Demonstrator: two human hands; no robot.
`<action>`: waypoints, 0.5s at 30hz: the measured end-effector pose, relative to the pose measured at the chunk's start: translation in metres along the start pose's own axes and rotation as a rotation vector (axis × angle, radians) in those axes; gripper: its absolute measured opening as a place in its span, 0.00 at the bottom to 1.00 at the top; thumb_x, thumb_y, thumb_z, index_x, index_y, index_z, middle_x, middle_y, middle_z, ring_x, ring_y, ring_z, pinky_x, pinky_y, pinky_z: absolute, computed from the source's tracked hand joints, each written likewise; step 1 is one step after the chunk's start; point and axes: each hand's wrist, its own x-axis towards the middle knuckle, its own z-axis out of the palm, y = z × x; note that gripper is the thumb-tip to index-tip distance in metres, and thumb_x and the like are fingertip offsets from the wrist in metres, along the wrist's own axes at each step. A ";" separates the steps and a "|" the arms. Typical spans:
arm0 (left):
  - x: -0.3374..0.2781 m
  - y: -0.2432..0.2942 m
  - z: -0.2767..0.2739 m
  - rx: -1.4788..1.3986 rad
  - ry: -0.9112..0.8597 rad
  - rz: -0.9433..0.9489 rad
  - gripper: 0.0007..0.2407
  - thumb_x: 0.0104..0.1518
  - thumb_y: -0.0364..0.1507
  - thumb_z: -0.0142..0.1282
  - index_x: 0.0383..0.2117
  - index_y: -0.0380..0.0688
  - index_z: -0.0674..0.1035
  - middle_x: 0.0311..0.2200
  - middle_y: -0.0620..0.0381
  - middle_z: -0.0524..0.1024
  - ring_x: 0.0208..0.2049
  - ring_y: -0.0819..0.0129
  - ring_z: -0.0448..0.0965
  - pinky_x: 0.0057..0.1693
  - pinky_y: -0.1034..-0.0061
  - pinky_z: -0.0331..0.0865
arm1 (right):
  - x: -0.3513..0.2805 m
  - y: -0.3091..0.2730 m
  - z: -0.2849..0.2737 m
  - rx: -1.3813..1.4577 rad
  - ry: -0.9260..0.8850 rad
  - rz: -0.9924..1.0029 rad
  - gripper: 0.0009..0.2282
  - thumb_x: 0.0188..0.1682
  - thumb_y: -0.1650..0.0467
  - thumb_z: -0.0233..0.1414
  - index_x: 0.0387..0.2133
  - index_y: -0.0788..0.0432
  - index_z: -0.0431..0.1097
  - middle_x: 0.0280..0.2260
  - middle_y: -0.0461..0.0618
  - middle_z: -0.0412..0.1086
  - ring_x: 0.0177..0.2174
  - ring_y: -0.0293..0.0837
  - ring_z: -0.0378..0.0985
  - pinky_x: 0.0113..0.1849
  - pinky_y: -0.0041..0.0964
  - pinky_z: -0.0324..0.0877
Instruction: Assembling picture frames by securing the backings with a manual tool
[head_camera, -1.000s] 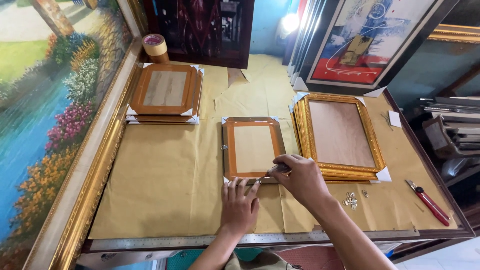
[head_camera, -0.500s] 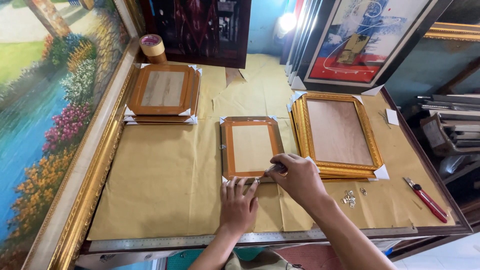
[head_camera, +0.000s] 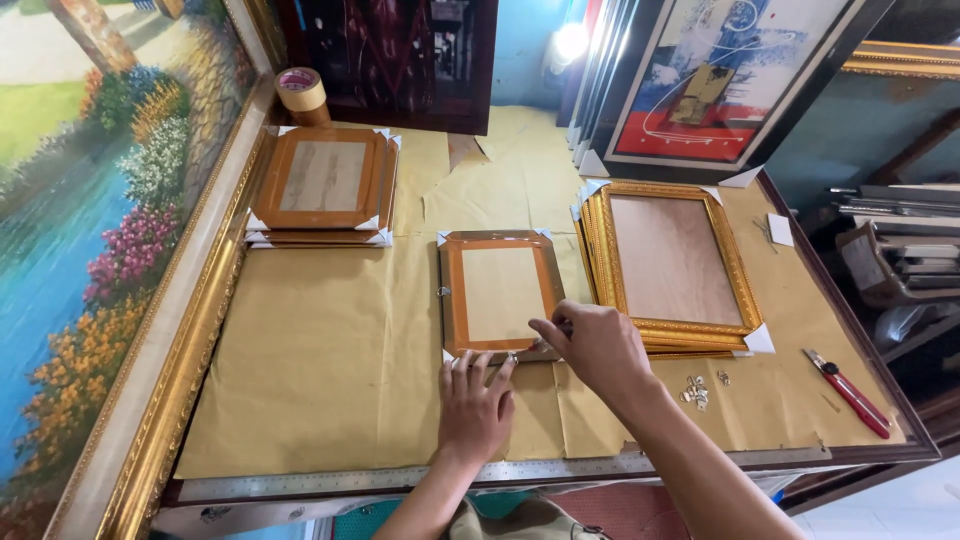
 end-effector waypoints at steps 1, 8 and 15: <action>-0.001 0.000 0.000 0.001 0.000 0.000 0.15 0.46 0.32 0.50 0.42 0.53 0.72 0.44 0.51 0.66 0.49 0.51 0.60 0.55 0.50 0.50 | 0.000 0.000 0.001 0.001 0.000 0.000 0.15 0.40 0.54 0.49 0.23 0.52 0.70 0.19 0.47 0.71 0.21 0.43 0.74 0.23 0.37 0.68; -0.001 0.000 0.000 -0.021 -0.025 -0.018 0.14 0.48 0.32 0.48 0.43 0.53 0.71 0.45 0.51 0.66 0.50 0.51 0.60 0.56 0.50 0.49 | 0.002 -0.001 0.002 -0.014 0.002 0.005 0.15 0.40 0.54 0.49 0.24 0.51 0.70 0.19 0.47 0.71 0.21 0.44 0.74 0.23 0.37 0.68; -0.001 0.001 0.001 -0.027 -0.043 -0.030 0.14 0.48 0.32 0.47 0.43 0.54 0.71 0.45 0.51 0.65 0.50 0.51 0.59 0.56 0.49 0.47 | 0.004 -0.001 0.003 -0.087 -0.005 0.001 0.17 0.39 0.52 0.49 0.22 0.51 0.70 0.17 0.49 0.70 0.22 0.45 0.73 0.23 0.38 0.67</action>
